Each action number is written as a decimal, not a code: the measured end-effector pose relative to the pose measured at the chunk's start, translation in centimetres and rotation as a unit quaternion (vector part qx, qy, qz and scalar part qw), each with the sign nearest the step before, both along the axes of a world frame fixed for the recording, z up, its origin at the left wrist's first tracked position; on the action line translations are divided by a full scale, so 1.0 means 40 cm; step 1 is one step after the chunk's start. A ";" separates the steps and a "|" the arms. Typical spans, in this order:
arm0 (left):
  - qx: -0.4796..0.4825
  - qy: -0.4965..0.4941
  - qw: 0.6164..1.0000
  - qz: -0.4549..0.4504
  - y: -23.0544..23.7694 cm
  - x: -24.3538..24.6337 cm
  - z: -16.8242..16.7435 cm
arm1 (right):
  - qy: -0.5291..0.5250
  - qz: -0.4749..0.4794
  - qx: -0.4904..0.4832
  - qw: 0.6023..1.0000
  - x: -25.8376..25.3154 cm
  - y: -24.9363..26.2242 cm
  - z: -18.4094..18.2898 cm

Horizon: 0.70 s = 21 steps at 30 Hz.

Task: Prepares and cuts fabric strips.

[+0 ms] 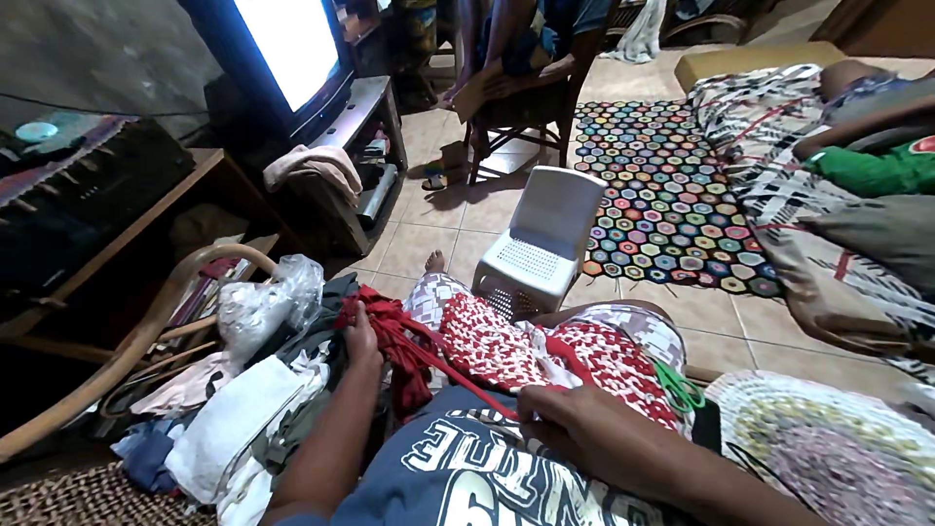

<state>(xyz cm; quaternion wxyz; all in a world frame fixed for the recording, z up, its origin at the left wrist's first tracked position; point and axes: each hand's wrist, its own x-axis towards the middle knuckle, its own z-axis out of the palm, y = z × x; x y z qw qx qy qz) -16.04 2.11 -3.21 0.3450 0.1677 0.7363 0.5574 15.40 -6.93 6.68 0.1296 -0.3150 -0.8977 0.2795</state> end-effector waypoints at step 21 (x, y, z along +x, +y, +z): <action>0.082 -0.002 0.960 -0.268 -0.020 0.024 0.083 | -0.018 0.049 0.036 0.998 0.054 0.065 0.014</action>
